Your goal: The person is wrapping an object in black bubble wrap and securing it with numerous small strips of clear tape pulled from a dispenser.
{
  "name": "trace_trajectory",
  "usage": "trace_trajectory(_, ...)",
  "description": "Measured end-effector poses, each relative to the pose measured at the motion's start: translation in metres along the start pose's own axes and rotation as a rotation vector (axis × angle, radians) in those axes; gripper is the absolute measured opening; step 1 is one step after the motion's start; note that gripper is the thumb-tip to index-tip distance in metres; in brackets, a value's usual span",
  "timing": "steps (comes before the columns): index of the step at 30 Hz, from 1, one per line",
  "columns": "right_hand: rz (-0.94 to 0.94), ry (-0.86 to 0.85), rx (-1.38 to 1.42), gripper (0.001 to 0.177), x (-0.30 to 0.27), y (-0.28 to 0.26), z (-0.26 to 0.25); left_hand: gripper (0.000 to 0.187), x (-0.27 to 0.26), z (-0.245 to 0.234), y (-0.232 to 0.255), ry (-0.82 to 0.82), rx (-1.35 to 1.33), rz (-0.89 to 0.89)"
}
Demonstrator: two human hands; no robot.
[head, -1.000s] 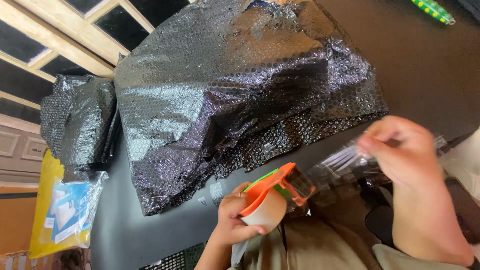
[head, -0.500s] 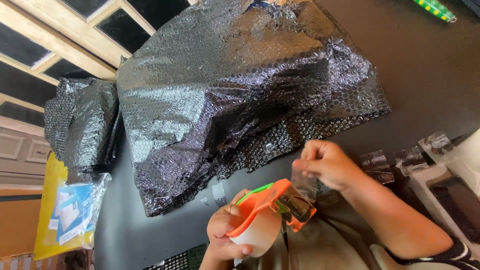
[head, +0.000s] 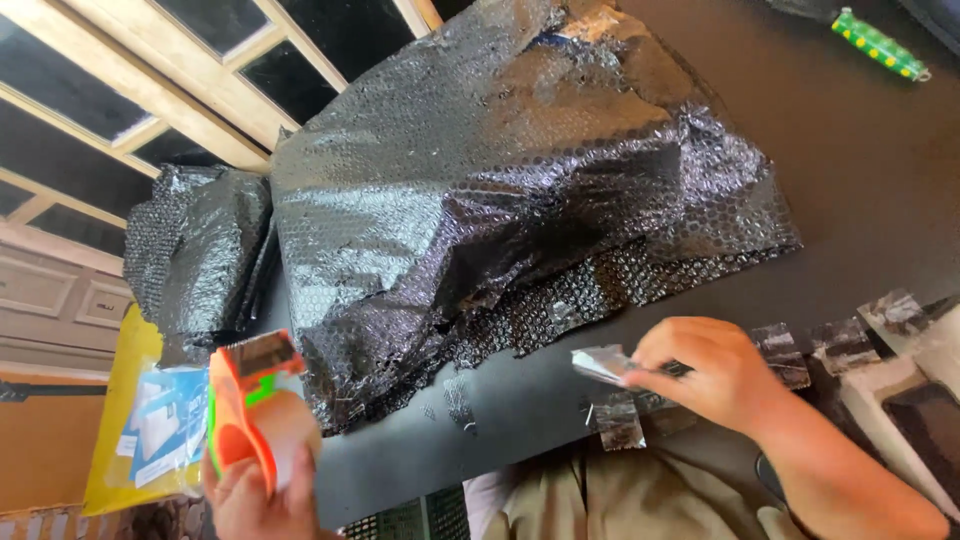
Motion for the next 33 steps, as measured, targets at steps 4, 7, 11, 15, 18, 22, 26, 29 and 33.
trace_trajectory(4, -0.190, -0.002, -0.228, 0.037, 0.012, -0.021, -0.036, 0.042, -0.015, 0.014, -0.067, 0.069, 0.562, 0.087)
trace_trajectory(7, -0.224, 0.042, -0.308, 0.049, 0.028, -0.025, -0.060, 0.043, -0.041, 0.026, -0.114, 0.061, 0.777, 0.071)
trace_trajectory(11, -0.124, 0.184, -0.337, 0.044, 0.052, -0.011, -0.087, 0.053, -0.078, 0.049, -0.188, -0.351, 0.866, -0.435)
trace_trajectory(15, -0.123, 0.212, 0.213, 0.056, 0.099, 0.042, -0.114, 0.051, -0.023, 0.031, -0.152, -0.400, 0.523, -0.640)
trace_trajectory(18, 0.166, 0.448, 0.618, 0.028, 0.151, 0.116, -0.139, 0.067, 0.043, 0.024, -0.124, -0.391, 0.692, -0.516)
trace_trajectory(22, 0.031, 0.002, 1.406, 0.029, 0.213, 0.202, -0.129, 0.048, 0.169, 0.069, 0.002, -0.351, 0.141, -0.023)
trace_trajectory(26, 0.365, 0.267, 1.475, 0.030, 0.239, 0.263, -0.092, 0.066, 0.243, 0.174, 0.089, -0.759, -0.100, 0.082)
trace_trajectory(29, 0.666, 0.425, 1.348, 0.047, 0.239, 0.273, -0.060, 0.073, 0.238, 0.270, 0.108, -0.866, -0.188, 0.186)
trace_trajectory(33, 0.567, 0.289, 1.025, 0.065, 0.246, 0.290, -0.026, 0.077, 0.223, 0.322, 0.157, -1.205, -0.097, 0.095)
Point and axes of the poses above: each hand's wrist, its own x-axis towards the middle knuckle, its own z-axis out of the palm, y = z × x, the point moved 5 cm from there along x, towards the middle knuckle, and after that the axes turned 6 degrees about -x, right-handed, at the moved point
